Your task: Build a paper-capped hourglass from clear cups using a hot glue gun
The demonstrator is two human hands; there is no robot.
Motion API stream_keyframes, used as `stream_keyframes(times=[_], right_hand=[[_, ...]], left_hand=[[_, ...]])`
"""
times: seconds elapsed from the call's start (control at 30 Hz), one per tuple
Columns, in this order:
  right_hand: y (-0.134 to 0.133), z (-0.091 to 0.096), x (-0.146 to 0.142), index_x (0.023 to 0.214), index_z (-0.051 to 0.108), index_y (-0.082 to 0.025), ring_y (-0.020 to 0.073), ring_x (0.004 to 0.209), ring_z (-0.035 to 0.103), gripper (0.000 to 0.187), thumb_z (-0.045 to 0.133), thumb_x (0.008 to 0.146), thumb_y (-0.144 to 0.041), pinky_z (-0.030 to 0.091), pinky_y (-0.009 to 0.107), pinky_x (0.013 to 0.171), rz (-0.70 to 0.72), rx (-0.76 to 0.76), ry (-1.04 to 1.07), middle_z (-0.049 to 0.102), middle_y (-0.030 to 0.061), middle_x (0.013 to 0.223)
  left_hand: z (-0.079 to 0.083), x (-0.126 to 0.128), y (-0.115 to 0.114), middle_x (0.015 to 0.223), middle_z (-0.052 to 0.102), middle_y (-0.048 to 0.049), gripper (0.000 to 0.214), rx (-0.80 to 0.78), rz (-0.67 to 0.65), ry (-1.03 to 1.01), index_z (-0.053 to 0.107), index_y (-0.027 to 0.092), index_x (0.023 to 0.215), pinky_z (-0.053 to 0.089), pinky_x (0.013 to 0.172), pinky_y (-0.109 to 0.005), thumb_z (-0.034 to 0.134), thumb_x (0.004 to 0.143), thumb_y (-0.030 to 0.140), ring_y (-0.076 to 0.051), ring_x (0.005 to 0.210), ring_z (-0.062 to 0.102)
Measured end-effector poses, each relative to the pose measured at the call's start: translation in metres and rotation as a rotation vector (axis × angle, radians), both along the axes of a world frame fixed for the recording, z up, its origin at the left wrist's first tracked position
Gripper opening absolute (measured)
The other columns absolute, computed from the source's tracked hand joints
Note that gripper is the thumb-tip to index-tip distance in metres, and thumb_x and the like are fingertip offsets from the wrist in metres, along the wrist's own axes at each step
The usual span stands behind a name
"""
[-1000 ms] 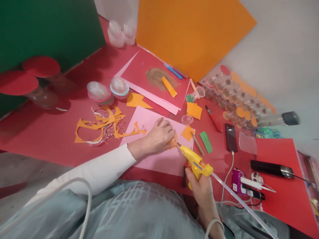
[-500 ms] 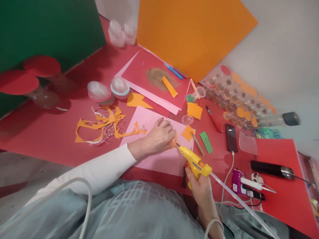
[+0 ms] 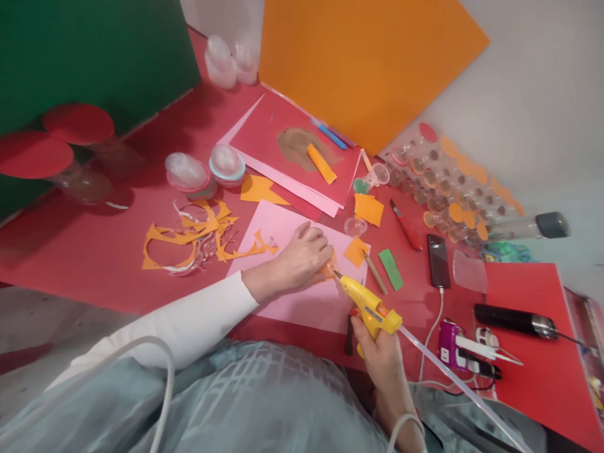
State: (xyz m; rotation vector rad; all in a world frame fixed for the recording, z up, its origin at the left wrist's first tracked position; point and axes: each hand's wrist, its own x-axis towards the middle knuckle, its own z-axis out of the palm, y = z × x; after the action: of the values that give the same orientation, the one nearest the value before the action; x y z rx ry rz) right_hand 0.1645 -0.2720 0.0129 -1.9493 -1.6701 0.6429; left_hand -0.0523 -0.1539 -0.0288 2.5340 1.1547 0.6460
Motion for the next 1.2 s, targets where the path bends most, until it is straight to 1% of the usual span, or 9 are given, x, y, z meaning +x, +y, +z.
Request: stream_keyframes(times=[0.17, 0.4, 0.57, 0.7, 0.77, 0.87, 1.0, 1.07, 1.2], right_hand=[[0.0027, 0.0021, -0.0016, 0.08, 0.071, -0.019, 0.0211, 0.054, 0.062, 0.059, 0.058, 0.079, -0.077, 0.053, 0.033, 0.052, -0.025, -0.003, 0.026, 0.066, 0.0058, 0.061], [0.0057, 0.0047, -0.0024, 0.075, 0.069, -0.021, 0.0209, 0.05, 0.059, 0.054, 0.058, 0.081, -0.073, 0.052, 0.032, 0.049, -0.014, -0.04, 0.045, 0.057, 0.0009, 0.049], [0.0061, 0.0039, -0.0027, 0.076, 0.068, -0.02, 0.0207, 0.05, 0.06, 0.055, 0.06, 0.078, -0.074, 0.051, 0.033, 0.049, -0.047, 0.001, 0.02, 0.062, 0.0032, 0.054], [0.0066, 0.0024, -0.002, 0.079, 0.07, -0.02, 0.0216, 0.055, 0.063, 0.052, 0.06, 0.08, -0.07, 0.052, 0.033, 0.051, -0.039, -0.029, 0.034, 0.067, 0.0058, 0.061], [0.0069, 0.0019, -0.0016, 0.082, 0.071, -0.019, 0.0211, 0.054, 0.063, 0.051, 0.059, 0.08, -0.069, 0.052, 0.033, 0.052, -0.038, -0.03, 0.031, 0.069, 0.0063, 0.063], [0.0067, 0.002, -0.0011, 0.081, 0.069, -0.019, 0.0203, 0.051, 0.06, 0.053, 0.059, 0.079, -0.071, 0.052, 0.034, 0.052, -0.049, -0.026, 0.018, 0.065, 0.0042, 0.058], [0.0046, 0.0041, -0.0012, 0.072, 0.066, -0.021, 0.0207, 0.05, 0.06, 0.055, 0.058, 0.079, -0.074, 0.051, 0.032, 0.049, -0.039, -0.046, 0.01, 0.06, 0.0018, 0.051], [0.0035, 0.0049, -0.0014, 0.07, 0.065, -0.021, 0.0209, 0.05, 0.06, 0.056, 0.057, 0.079, -0.076, 0.05, 0.032, 0.048, -0.04, -0.051, 0.003, 0.059, 0.0021, 0.05], [0.0033, 0.0048, -0.0022, 0.073, 0.066, -0.02, 0.02, 0.048, 0.058, 0.057, 0.057, 0.078, -0.076, 0.048, 0.032, 0.046, -0.056, -0.049, 0.009, 0.059, 0.0023, 0.051]], left_hand=[[-0.0005, -0.0001, 0.0, 0.103, 0.069, -0.0142, 0.027, -0.005, 0.0, 0.0, 0.063, 0.013, 0.106, 0.033, 0.108, -0.055, 0.062, 0.084, 0.028, -0.032, 0.106, 0.053], [0.0002, -0.0002, -0.0004, 0.104, 0.069, -0.0145, 0.028, -0.018, 0.007, -0.008, 0.063, 0.013, 0.106, 0.033, 0.107, -0.057, 0.063, 0.084, 0.031, -0.033, 0.107, 0.053], [0.0007, -0.0001, -0.0004, 0.105, 0.069, -0.0148, 0.031, -0.035, 0.011, -0.022, 0.064, 0.013, 0.107, 0.032, 0.109, -0.057, 0.063, 0.086, 0.037, -0.033, 0.108, 0.053], [0.0005, 0.0, -0.0006, 0.104, 0.069, -0.0137, 0.03, -0.037, 0.011, -0.013, 0.064, 0.013, 0.107, 0.032, 0.109, -0.056, 0.066, 0.084, 0.033, -0.033, 0.108, 0.053], [0.0005, -0.0001, -0.0006, 0.105, 0.069, -0.0134, 0.03, -0.037, 0.008, -0.008, 0.063, 0.013, 0.107, 0.031, 0.11, -0.056, 0.066, 0.084, 0.031, -0.033, 0.109, 0.053], [0.0007, -0.0003, -0.0004, 0.105, 0.069, -0.0137, 0.031, -0.039, 0.007, -0.009, 0.063, 0.014, 0.108, 0.032, 0.109, -0.056, 0.066, 0.084, 0.033, -0.033, 0.108, 0.053], [0.0022, -0.0008, -0.0002, 0.105, 0.069, -0.0146, 0.029, -0.034, 0.007, -0.002, 0.063, 0.014, 0.107, 0.033, 0.107, -0.058, 0.064, 0.084, 0.03, -0.033, 0.107, 0.053], [0.0029, -0.001, -0.0003, 0.104, 0.069, -0.0147, 0.028, -0.035, 0.006, -0.005, 0.064, 0.014, 0.107, 0.033, 0.107, -0.058, 0.063, 0.085, 0.031, -0.033, 0.107, 0.053], [0.0024, -0.0005, -0.0002, 0.104, 0.069, -0.0143, 0.028, -0.029, 0.007, -0.005, 0.064, 0.014, 0.107, 0.034, 0.107, -0.057, 0.063, 0.085, 0.031, -0.033, 0.107, 0.053]])
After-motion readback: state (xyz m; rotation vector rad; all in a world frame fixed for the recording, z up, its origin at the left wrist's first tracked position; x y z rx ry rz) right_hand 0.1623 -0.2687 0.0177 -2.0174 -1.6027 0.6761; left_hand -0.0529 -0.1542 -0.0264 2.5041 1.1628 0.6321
